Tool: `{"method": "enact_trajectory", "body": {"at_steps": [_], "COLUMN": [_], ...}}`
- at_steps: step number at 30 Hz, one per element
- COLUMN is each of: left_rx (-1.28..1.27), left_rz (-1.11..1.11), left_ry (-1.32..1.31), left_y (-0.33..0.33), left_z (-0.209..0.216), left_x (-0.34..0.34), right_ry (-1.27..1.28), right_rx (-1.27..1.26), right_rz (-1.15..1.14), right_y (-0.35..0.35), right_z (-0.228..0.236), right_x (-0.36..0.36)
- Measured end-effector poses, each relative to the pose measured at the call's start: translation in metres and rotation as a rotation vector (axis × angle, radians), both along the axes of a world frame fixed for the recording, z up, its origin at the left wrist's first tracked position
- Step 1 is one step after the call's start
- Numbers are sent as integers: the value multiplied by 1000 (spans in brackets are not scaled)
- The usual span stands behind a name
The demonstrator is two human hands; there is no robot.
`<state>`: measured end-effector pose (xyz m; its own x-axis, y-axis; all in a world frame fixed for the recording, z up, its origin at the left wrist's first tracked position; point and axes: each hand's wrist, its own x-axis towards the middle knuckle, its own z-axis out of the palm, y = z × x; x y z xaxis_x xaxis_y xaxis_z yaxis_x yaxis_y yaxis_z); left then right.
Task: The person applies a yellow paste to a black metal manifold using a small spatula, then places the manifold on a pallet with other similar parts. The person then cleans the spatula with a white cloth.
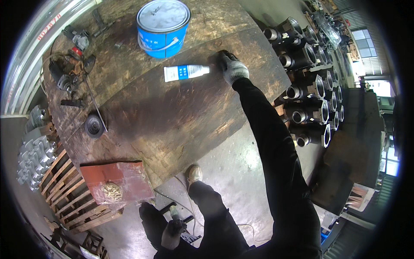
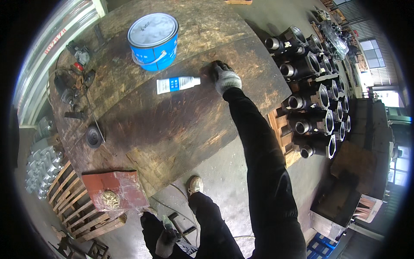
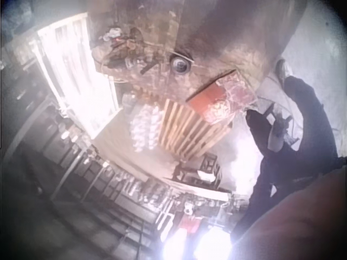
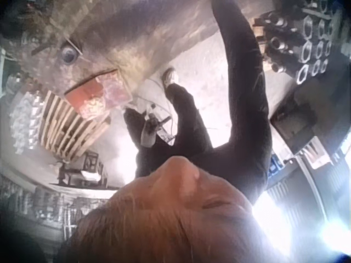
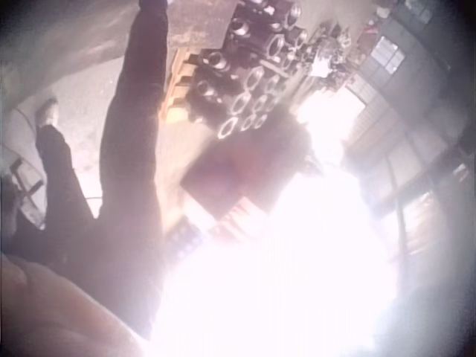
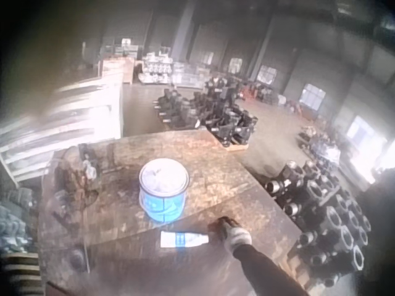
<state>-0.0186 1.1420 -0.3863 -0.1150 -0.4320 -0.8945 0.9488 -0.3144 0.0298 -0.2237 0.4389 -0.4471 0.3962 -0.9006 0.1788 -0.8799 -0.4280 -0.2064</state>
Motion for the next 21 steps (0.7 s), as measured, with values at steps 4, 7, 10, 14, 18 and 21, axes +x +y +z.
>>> {"method": "enact_trajectory", "body": {"at_steps": [4,7,10,14,18,21], "left_rx": [-57,-121,-224,-251,-126,-604], "left_rz": [-32,-244,-584,-740,-483,-978], "left_ry": [-58,-280,-524,-468,-98,-563], "left_y": [-19,-32,-33,-30,-29,-22], "left_z": [12,28,31,13,-20,-58], "left_x": [21,32,45,63,74,92], "right_ry": [16,161,166,63,76,36], "right_rx": [53,-51,105,189,202,-9], "right_rz": [69,66,15,73,79,178], "right_y": [48,109,179,253,294,307], "right_z": [19,35,49,59,51,35], "right_x": [-7,-12,-22,-28,-31,-37]}}
